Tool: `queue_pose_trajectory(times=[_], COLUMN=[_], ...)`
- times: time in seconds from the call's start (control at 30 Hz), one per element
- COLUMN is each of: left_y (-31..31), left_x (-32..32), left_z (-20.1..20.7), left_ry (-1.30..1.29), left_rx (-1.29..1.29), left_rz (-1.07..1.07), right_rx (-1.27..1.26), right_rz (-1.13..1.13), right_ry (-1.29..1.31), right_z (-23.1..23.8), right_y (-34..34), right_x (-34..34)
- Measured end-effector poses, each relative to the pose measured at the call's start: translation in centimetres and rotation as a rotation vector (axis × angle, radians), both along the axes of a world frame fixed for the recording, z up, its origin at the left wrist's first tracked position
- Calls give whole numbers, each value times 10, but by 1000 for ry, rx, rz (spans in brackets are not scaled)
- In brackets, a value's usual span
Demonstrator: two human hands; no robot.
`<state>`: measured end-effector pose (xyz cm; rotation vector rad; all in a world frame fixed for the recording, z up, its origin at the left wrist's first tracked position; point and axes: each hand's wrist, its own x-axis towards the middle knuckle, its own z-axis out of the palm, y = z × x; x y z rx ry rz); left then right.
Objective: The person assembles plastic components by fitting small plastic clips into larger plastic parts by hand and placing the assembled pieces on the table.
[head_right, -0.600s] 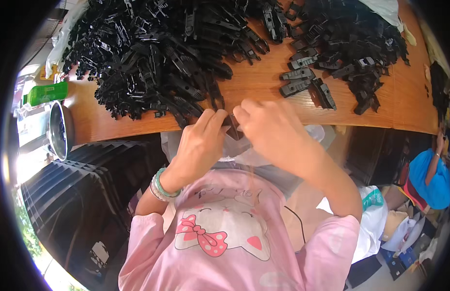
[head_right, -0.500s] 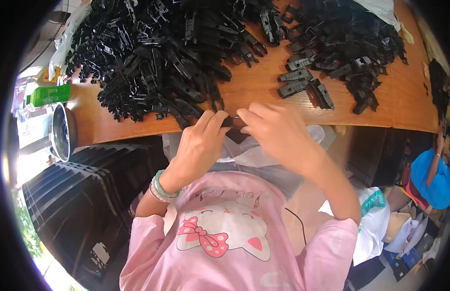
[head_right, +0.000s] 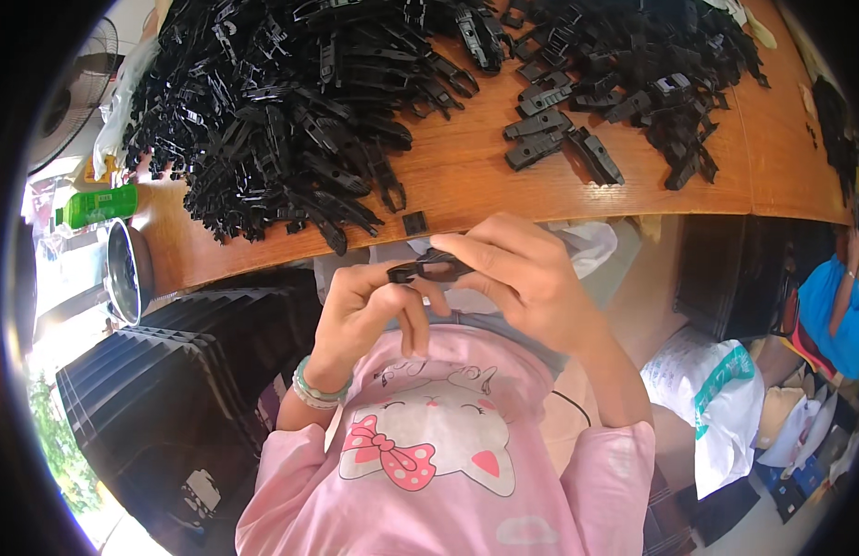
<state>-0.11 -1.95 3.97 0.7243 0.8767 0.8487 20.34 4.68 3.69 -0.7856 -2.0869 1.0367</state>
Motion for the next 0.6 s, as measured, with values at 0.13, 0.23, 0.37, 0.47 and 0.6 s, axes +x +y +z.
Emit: queue_pose_trajectory(times=[0.13,0.23,0.37,0.47,0.6], left_y=[-1,0,0,-3,-5], left_x=[3,0,1,6,12], left_z=[6,3,9,8,-9], left_ry=[-385,-41,-48,-18,64], left_rx=[-83,100,-38,-49,-45], left_rz=[83,-82,-72,-35,8], right_rx=[-9,38,282,360,418], right_rz=[100,126,108,105,102], right_ry=[39,27,-121,-185,-281], right_z=[1,-2,5,6,4], right_y=[1,-3,-8,-12,-21], right_x=[1,-2,-3,-1,-2])
